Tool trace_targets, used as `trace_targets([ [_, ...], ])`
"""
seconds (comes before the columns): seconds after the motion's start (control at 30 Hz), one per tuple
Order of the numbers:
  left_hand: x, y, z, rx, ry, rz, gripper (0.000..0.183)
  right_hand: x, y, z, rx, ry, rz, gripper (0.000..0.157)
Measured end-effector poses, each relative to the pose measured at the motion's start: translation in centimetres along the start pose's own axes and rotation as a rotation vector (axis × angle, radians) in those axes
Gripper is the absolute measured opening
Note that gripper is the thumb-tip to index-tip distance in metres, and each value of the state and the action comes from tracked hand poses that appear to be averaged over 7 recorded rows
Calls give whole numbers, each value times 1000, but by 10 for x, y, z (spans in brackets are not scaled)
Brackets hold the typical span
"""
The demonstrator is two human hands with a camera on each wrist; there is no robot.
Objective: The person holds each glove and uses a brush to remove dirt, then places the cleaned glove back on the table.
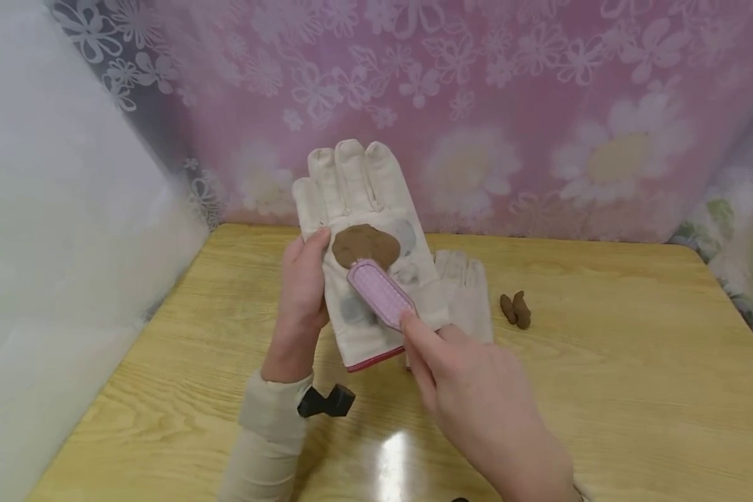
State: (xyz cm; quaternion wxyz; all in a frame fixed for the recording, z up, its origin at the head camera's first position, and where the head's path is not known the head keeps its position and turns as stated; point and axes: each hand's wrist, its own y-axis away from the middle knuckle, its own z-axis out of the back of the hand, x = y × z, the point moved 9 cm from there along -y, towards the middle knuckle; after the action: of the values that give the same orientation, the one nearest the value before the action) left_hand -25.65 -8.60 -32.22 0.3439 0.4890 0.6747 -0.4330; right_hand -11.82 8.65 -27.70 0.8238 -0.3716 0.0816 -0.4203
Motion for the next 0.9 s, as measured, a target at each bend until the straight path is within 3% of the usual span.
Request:
trace_targets([
  [0.13, 4, -2, 0, 3, 28, 25, 35, -4, 2, 1, 16, -38, -34, 22],
  [0.27, 5, -2, 0, 8, 6, 49, 35, -17, -3, 6, 7, -157, -115, 35],
  [0.4, -1, -1, -3, 17, -107, 39, 36, -40, -6, 22, -136, -312, -216, 41],
  [0.5, -5, 2, -4, 38, -165, 17, 34, -47, -8, 25, -242, -335, -242, 39],
  [0.57, -7, 6, -9, 76, -196, -6, 31, -46, -11, 18, -259, -315, -251, 37],
  [0.7, -12, 13, -21, 126, -216, -83, 29, -29, -16, -9, -256, -234, -190, 29],
  [0.8, -17, 14, -19, 86, -182, -136, 29, -14, -16, -23, -270, -178, -120, 25],
  [0.9, -20, 7, -9, 32, -130, -132, 28, -5, -15, -27, -279, -159, -64, 25],
])
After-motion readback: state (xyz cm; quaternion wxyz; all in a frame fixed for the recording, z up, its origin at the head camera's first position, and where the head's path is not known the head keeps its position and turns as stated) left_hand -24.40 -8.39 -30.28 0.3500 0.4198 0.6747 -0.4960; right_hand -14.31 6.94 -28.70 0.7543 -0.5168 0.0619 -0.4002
